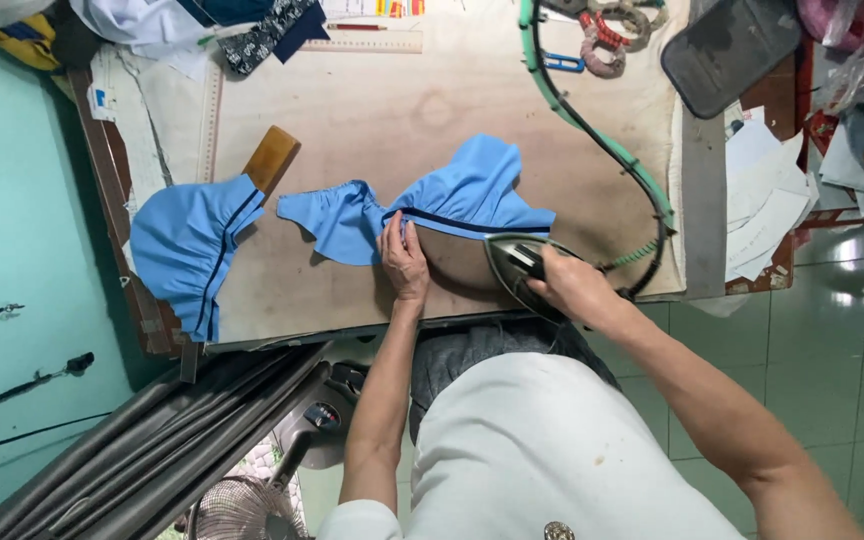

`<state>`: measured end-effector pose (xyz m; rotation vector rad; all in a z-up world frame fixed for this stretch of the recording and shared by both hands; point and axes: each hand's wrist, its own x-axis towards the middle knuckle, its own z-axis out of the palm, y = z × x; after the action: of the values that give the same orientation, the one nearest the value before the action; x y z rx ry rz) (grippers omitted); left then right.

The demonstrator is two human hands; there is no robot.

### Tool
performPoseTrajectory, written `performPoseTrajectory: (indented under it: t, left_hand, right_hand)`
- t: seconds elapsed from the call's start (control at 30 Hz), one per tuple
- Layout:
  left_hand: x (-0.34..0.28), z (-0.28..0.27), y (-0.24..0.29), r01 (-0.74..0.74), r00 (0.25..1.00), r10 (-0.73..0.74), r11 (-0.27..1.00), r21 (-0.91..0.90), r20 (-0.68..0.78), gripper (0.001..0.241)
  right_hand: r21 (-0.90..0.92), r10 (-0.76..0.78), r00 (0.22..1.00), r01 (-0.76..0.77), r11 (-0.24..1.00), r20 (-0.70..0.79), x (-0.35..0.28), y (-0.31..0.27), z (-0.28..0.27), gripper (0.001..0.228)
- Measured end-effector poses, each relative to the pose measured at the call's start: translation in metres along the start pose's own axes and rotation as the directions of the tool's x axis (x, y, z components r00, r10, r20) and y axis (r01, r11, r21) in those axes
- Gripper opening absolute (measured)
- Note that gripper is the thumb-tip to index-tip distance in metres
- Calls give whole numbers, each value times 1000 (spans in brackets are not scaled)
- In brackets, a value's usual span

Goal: Ironing and pressing blue fabric garment pieces on a tailor's workstation.

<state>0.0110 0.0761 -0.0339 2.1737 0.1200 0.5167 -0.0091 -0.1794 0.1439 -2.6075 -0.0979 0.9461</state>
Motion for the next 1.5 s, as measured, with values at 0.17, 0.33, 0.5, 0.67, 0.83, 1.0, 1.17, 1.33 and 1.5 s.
performPoseTrajectory:
  t: [0.17, 0.33, 0.5, 0.67, 0.83, 1.0, 1.17, 1.33, 1.5]
  left_hand:
    - [8, 7, 1, 176, 983, -175, 984, -18, 47, 20]
    - [42, -12, -8, -134, 989, 149, 941, 310, -24, 15]
    - [2, 17, 43, -528, 847, 517, 788, 318, 126, 20]
    - [-32, 45, 57, -731, 662, 687, 680, 54, 300, 40]
    - [-31, 40, 46, -706, 674, 680, 708, -18, 291, 26]
    - [-19, 25, 65, -698, 663, 684, 712, -79, 303, 17]
    - [-17, 14, 69, -629, 749, 617, 777, -34, 240, 17]
    - [-25, 19, 56, -677, 707, 652, 736, -4, 272, 22]
    - [-29, 22, 50, -733, 648, 704, 680, -13, 289, 25]
  right_hand:
    - [218, 140, 974, -178, 960, 181, -32, 23, -39, 47]
    - [310, 267, 944, -318, 896, 195, -81, 14, -91, 51]
    - [422, 363, 922, -386, 820, 136, -107, 1, -123, 63]
    - [420, 329, 937, -345, 839, 114, -99, 23, -109, 57]
    - [394, 270, 955, -296, 870, 123, -85, 24, -93, 57]
    - [250, 97, 992, -114, 962, 77, -53, 25, -63, 48]
    - [-55, -89, 996, 90, 994, 30, -10, 50, -8, 39]
    - [-120, -106, 994, 109, 987, 27, -4, 63, -6, 40]
    - [-114, -65, 998, 64, 991, -2, -12, 63, -18, 40]
